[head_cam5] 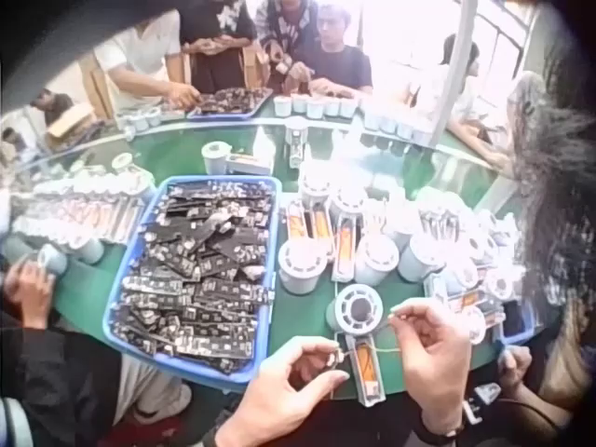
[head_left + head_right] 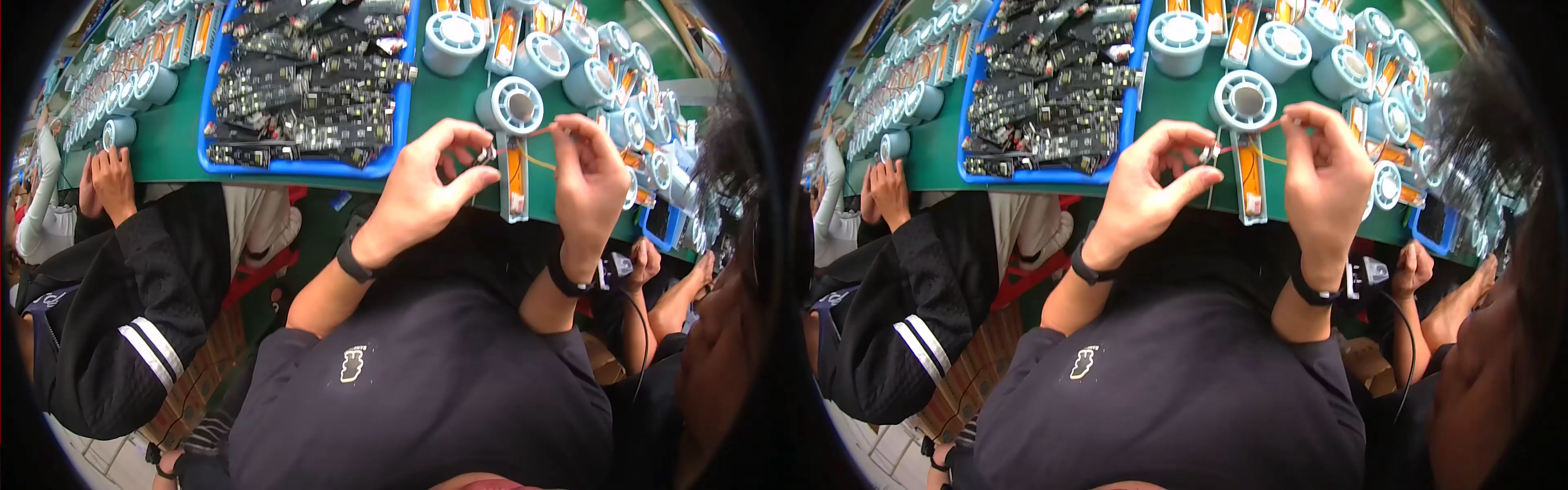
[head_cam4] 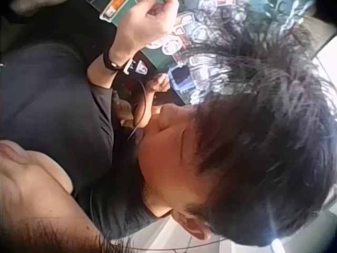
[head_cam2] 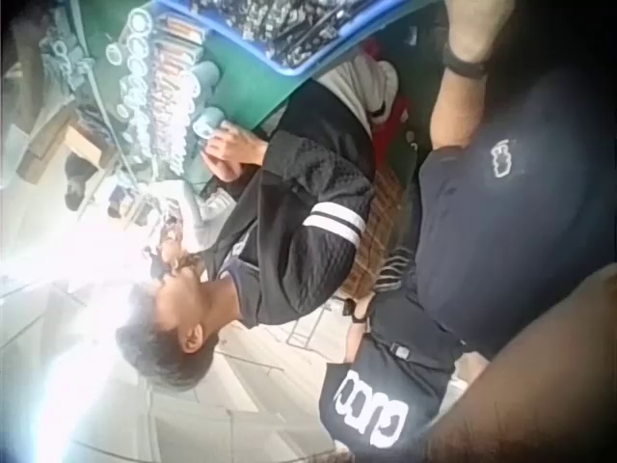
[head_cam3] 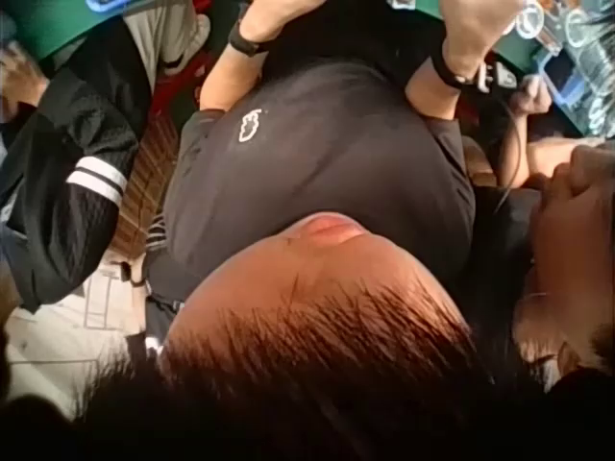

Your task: The person picks up a circuit board from a blue tray and connects it to the wires of a handheld fan. They press the board into the fan handle, connect a battery to the board, and tuck the battery into the handle before placing the assembly on the table.

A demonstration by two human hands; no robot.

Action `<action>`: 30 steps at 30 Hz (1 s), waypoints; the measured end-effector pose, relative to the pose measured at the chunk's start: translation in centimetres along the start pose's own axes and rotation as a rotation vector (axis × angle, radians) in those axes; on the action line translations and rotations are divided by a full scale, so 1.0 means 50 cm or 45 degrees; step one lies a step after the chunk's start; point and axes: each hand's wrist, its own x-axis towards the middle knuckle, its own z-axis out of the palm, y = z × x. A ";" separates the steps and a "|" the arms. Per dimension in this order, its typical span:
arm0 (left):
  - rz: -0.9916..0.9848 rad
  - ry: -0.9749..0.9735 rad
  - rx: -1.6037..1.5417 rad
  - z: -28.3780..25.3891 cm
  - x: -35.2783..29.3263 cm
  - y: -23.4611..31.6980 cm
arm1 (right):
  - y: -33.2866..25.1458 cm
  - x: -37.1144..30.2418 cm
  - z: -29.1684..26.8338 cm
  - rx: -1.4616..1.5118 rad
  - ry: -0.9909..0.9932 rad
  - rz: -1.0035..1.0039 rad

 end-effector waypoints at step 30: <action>-0.016 0.029 -0.082 0.006 -0.001 0.001 | 0.028 -0.032 -0.021 0.286 -0.247 -0.094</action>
